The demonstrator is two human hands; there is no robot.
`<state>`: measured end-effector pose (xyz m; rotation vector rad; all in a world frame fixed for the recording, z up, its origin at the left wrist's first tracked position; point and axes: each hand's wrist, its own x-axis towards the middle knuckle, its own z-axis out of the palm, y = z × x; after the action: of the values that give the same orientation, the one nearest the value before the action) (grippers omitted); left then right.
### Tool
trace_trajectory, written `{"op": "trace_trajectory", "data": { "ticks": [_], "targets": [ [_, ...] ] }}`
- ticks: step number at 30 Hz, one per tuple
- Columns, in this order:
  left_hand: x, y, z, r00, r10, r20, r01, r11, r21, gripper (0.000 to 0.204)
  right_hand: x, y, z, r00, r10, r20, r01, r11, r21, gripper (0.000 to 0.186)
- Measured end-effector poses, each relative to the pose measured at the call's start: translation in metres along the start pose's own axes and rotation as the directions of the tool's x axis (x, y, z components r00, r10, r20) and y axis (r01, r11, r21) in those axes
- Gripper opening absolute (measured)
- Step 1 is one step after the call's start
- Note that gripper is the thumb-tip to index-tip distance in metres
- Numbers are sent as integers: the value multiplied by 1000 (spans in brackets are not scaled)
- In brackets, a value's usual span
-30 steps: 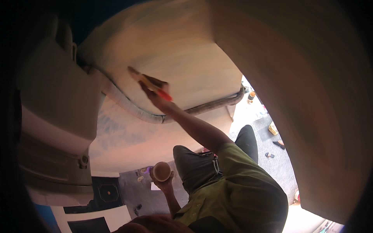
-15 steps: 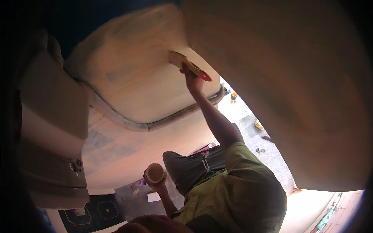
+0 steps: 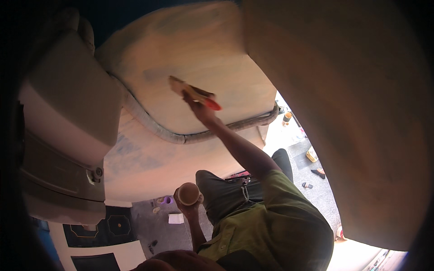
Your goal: The person paints a ceiling using a paintbrush and a small container of paint. They repeatedly dip the brush into the container and apply paint to the ceiling surface, covering a section over time.
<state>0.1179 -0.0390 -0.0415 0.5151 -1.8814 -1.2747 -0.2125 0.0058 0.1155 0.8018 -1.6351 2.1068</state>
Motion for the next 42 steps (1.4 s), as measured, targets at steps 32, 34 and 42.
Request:
{"op": "trace_trajectory", "data": {
  "ticks": [32, 34, 42],
  "targets": [
    [-9, -10, -30, 990, 0, -140, 21, 988, 152, 90, -4, -25, 135, 905, -418, -84, 392, 893, -220, 33],
    [-14, -18, -32, 982, -11, -190, 33, 993, 115, 90, 1, -20, 133, 932, -361, -31, 350, 919, -184, 35],
    [-1, -17, -46, 992, -5, -129, 28, 984, 177, 90, 24, 21, -39, 836, -354, -419, 135, 873, -470, 22]
  ]
}}
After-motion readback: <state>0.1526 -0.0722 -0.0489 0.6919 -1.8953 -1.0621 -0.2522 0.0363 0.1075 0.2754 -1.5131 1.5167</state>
